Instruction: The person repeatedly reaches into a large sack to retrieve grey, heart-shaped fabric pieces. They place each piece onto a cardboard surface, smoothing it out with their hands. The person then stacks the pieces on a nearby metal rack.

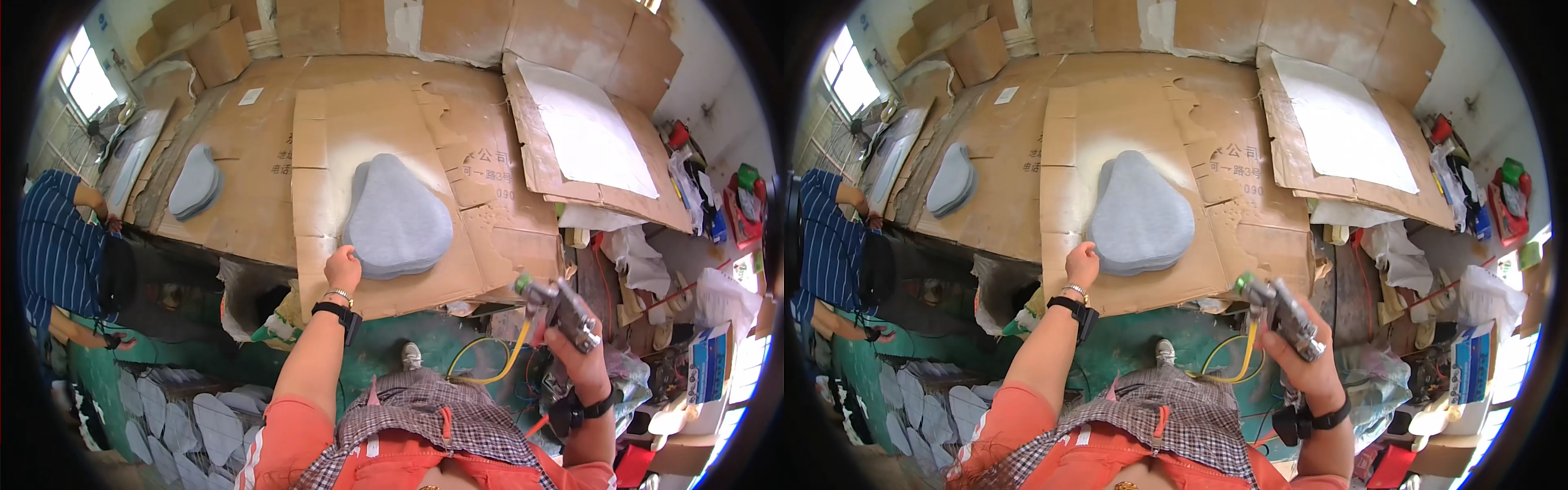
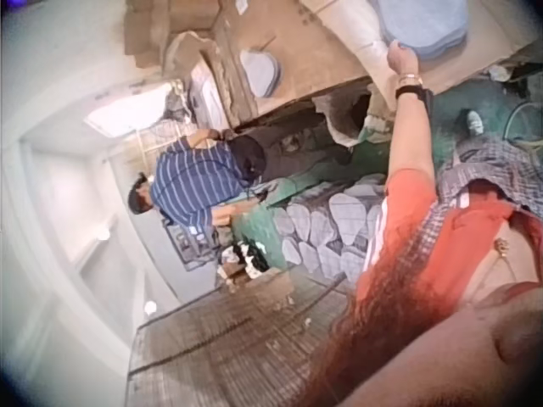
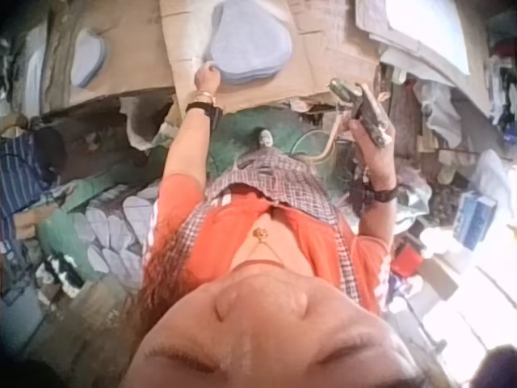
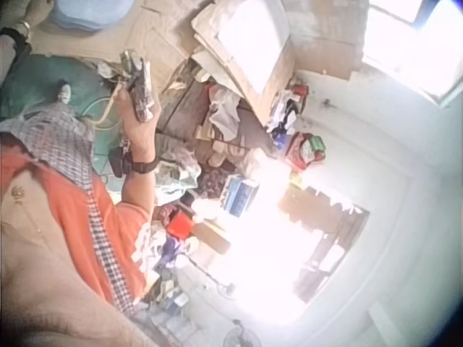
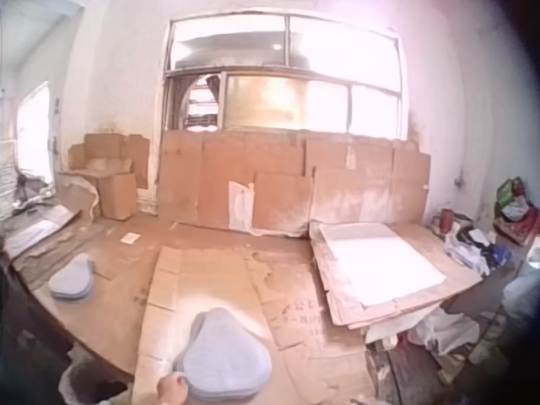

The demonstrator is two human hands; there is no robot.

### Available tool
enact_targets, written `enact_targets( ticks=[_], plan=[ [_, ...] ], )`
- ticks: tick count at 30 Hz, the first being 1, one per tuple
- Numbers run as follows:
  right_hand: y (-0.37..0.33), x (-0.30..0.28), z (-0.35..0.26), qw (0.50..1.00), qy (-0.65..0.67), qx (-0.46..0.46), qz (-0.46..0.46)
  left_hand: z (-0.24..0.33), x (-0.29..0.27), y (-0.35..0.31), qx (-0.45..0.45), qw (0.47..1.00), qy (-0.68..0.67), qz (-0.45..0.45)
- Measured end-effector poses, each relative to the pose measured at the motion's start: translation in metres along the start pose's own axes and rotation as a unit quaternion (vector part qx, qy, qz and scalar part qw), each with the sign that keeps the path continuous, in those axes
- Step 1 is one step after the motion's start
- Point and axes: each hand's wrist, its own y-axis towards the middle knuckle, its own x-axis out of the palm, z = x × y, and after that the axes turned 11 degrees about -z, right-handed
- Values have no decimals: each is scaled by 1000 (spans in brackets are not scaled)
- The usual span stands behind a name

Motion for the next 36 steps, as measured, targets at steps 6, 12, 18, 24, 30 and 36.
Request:
enact_targets(
  ticks=[6,12,18,24,30,36],
  plan=[
    [-10,-16,8,999,-19,20,-21,24,9,13,-89,989,112,-22],
    [-29,-22,10,994,70,79,30,33,9,8,-57,981,183,-13],
    [-16,-24,22,998,44,30,45,15,23,23,-12,999,14,51],
    [-29,-27,20,997,51,51,-24,14,29,34,-147,833,-533,-6],
    [-46,-40,11,996,34,73,25,25,20,19,-174,820,-540,-69],
    [-27,-21,21,994,90,21,66,32,23,20,-162,863,-471,-87]
  ],
)
